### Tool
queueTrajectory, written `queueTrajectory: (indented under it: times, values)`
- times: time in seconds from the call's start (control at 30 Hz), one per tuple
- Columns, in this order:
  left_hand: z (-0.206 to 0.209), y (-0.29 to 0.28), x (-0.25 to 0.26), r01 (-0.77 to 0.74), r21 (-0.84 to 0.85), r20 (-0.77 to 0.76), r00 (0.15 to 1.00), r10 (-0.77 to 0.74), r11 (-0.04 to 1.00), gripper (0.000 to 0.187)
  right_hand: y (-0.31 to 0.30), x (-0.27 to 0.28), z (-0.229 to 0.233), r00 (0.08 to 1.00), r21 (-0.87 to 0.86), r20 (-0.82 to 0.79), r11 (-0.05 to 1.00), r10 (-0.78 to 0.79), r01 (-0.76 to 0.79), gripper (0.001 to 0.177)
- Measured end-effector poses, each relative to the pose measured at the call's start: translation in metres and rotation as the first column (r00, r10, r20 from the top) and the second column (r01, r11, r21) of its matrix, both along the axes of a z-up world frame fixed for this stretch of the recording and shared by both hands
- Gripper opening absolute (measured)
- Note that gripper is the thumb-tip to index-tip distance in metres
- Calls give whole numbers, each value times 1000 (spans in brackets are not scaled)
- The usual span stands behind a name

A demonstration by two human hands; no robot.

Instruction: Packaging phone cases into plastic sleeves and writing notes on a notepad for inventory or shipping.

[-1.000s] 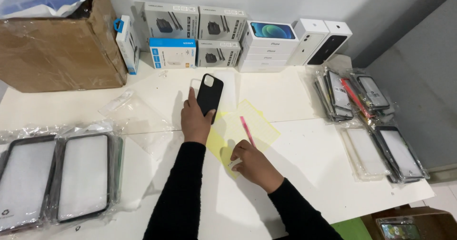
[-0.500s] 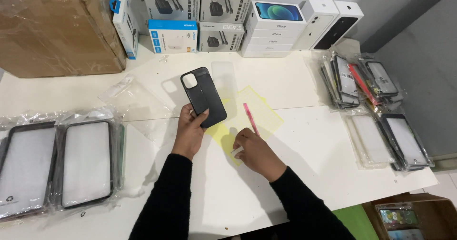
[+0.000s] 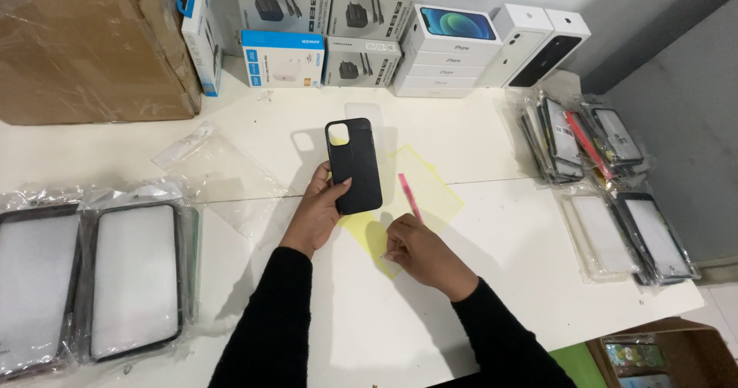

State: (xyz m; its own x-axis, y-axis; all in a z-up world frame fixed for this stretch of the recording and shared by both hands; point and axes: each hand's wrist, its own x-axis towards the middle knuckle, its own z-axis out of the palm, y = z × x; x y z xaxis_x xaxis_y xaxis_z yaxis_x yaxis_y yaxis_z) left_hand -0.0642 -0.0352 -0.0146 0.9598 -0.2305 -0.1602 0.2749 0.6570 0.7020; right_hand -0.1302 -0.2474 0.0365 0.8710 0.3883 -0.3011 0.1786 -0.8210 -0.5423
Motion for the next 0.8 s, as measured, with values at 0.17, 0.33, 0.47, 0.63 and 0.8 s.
queueTrajectory:
  times: [0.17,0.33,0.47,0.63,0.8]
  values:
    - [6,-1,4,41,-5,24,999,-41,999,26,-3,25,25,987,292,-5,944,-162,156,8]
    - [-1,-4,6,89,58,63,994,-93,994,26,22,61,58,943,447,156,872,-295,199,12]
    - [0,-4,6,112,92,88,989,-120,989,26,44,87,55,938,462,163,864,-305,200,8]
    - [8,-4,6,120,96,91,987,-129,988,23,51,109,29,937,494,121,839,-327,229,10]
    - [12,-3,3,105,118,116,986,-119,987,26,52,116,17,930,502,123,830,-346,243,12]
